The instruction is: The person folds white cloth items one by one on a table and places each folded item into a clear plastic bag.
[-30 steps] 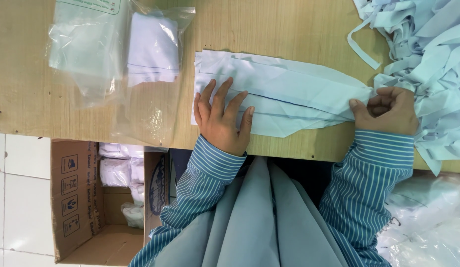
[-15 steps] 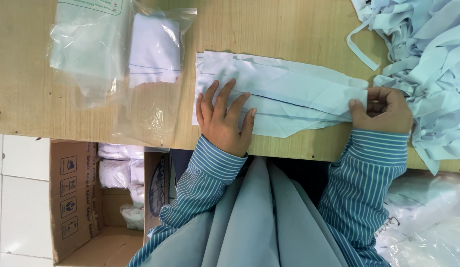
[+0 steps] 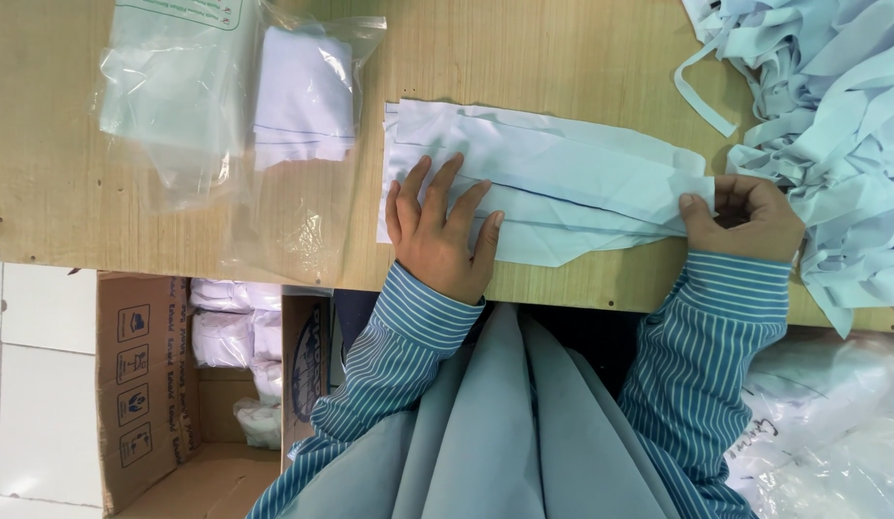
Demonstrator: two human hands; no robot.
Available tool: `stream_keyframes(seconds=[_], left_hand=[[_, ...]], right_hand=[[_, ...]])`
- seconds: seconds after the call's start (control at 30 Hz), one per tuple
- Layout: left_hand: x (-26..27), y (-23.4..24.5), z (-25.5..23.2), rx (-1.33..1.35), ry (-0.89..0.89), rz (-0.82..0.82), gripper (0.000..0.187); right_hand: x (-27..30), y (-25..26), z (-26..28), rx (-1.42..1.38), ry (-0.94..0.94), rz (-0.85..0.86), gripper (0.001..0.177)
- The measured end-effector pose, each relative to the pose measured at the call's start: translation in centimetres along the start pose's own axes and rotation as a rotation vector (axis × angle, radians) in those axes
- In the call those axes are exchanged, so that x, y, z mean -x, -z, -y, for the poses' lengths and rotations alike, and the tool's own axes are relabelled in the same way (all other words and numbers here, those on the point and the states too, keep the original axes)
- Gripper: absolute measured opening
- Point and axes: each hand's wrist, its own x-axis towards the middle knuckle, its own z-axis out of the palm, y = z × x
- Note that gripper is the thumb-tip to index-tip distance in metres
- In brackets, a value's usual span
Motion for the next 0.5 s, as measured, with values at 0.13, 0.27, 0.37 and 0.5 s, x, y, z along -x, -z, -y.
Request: stream_keyframes(seconds=[0.13, 0.27, 0.37, 0.5], left_hand=[[0.1, 0.1, 0.0, 0.008, -0.001, 0.005, 0.03], [0.0, 0.0, 0.0, 0.01, -0.005, -0.008, 0.028], [0.0, 0.1, 0.0, 0.008, -0.007, -0.01, 0.028], [0.0, 0.0, 0.0, 0.007, 0.007, -0.004, 0.029]], right_hand=[[0.0, -0.5, 0.3, -0.006, 0.052, -0.038, 0.023], [-0.3, -0.9, 1.4, -0.119, 0.076, -0.102, 0.023], [-0.2, -1.0, 4.8, -0.142, 0.087, -0.114, 0.024], [0.3, -1.8, 9.5, -0.127, 0.145, -0.057, 0.02]])
